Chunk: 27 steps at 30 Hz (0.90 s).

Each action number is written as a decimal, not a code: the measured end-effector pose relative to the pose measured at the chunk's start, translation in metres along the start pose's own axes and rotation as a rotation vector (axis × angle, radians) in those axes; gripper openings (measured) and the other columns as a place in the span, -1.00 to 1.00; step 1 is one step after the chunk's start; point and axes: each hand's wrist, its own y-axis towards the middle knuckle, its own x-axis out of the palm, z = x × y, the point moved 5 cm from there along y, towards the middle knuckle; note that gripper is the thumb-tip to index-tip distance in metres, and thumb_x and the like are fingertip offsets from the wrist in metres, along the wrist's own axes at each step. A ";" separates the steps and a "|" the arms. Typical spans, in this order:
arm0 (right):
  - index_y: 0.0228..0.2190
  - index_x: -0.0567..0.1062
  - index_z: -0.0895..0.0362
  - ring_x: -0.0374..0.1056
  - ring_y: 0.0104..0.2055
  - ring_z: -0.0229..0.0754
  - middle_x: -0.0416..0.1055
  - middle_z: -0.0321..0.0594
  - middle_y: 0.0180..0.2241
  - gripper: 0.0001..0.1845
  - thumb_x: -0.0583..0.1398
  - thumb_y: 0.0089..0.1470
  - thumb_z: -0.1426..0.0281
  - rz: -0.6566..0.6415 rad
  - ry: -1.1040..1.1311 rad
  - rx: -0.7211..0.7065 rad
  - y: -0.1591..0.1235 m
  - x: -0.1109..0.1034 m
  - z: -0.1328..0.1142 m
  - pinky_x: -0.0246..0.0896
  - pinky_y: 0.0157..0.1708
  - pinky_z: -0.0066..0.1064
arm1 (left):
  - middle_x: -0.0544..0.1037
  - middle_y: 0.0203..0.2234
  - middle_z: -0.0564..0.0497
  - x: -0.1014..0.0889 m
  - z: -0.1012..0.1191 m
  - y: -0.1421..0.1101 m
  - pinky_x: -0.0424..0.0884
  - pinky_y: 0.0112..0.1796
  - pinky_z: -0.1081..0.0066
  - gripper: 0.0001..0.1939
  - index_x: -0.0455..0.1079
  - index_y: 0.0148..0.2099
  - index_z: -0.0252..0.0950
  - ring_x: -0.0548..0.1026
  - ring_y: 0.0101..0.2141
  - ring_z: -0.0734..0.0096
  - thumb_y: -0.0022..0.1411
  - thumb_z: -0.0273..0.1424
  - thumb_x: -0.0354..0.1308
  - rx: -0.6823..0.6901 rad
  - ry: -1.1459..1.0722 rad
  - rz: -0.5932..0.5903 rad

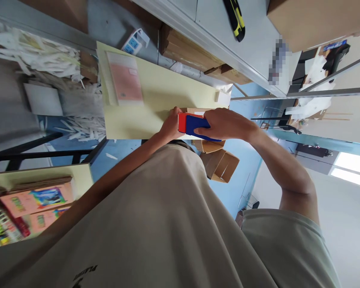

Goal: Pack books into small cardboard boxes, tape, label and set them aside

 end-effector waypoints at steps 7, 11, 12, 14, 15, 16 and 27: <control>-0.16 0.63 0.05 0.52 -0.27 0.05 0.63 -0.09 -0.36 -0.39 0.26 0.42 -0.25 -0.027 0.023 0.056 0.008 0.007 0.033 0.20 -0.22 -0.20 | 0.51 0.10 -0.22 0.000 -0.021 -0.002 0.65 0.19 0.00 -0.51 0.55 0.13 -0.19 0.58 0.14 -0.16 0.21 -0.57 0.55 -0.071 0.136 0.044; -0.18 0.64 0.06 0.53 -0.29 0.03 0.66 -0.08 -0.33 -0.42 0.25 0.43 -0.20 -0.087 0.044 0.132 0.023 0.020 0.072 0.25 -0.23 -0.19 | 0.51 0.12 -0.23 -0.005 -0.024 -0.007 0.65 0.22 -0.01 -0.50 0.55 0.17 -0.19 0.61 0.12 -0.12 0.24 -0.53 0.57 -0.062 0.146 0.019; -0.18 0.66 0.07 0.54 -0.28 0.03 0.66 -0.08 -0.33 -0.41 0.26 0.42 -0.22 -0.096 0.048 0.143 0.029 0.025 0.081 0.26 -0.22 -0.19 | 0.52 0.12 -0.22 -0.006 -0.024 -0.008 0.65 0.23 0.01 -0.50 0.55 0.17 -0.19 0.62 0.11 -0.09 0.25 -0.52 0.57 -0.052 0.135 0.014; -0.15 0.70 0.07 0.56 -0.25 0.05 0.67 -0.06 -0.31 -0.35 0.28 0.36 -0.27 -0.091 0.043 0.153 0.047 0.035 0.098 0.28 -0.21 -0.19 | 0.53 0.12 -0.19 -0.007 -0.024 -0.011 0.67 0.23 0.05 -0.51 0.55 0.19 -0.16 0.63 0.09 -0.02 0.28 -0.51 0.56 -0.047 0.112 0.019; -0.12 0.71 0.08 0.57 -0.23 0.07 0.68 -0.03 -0.29 -0.31 0.29 0.33 -0.30 -0.080 0.034 0.146 0.057 0.040 0.105 0.29 -0.19 -0.18 | 0.53 0.12 -0.17 -0.008 -0.024 -0.013 0.68 0.21 0.07 -0.51 0.56 0.20 -0.15 0.65 0.06 0.02 0.29 -0.51 0.55 -0.056 0.103 0.027; -0.10 0.73 0.09 0.58 -0.20 0.09 0.69 0.00 -0.26 -0.27 0.30 0.31 -0.33 -0.067 0.021 0.133 0.068 0.044 0.110 0.30 -0.18 -0.18 | 0.54 0.13 -0.15 -0.009 -0.024 -0.015 0.69 0.19 0.09 -0.51 0.56 0.20 -0.14 0.66 0.02 0.07 0.29 -0.51 0.54 -0.072 0.096 0.037; 0.03 0.77 0.14 0.57 -0.21 0.09 0.71 0.03 -0.27 -0.25 0.32 0.32 -0.28 -0.055 0.036 -0.088 0.148 0.074 0.142 0.32 -0.21 -0.16 | 0.73 0.09 -0.12 -0.004 -0.020 -0.036 0.72 0.02 0.24 -0.44 0.56 0.28 -0.20 0.73 -0.12 0.23 0.30 -0.35 0.60 -0.360 0.005 0.299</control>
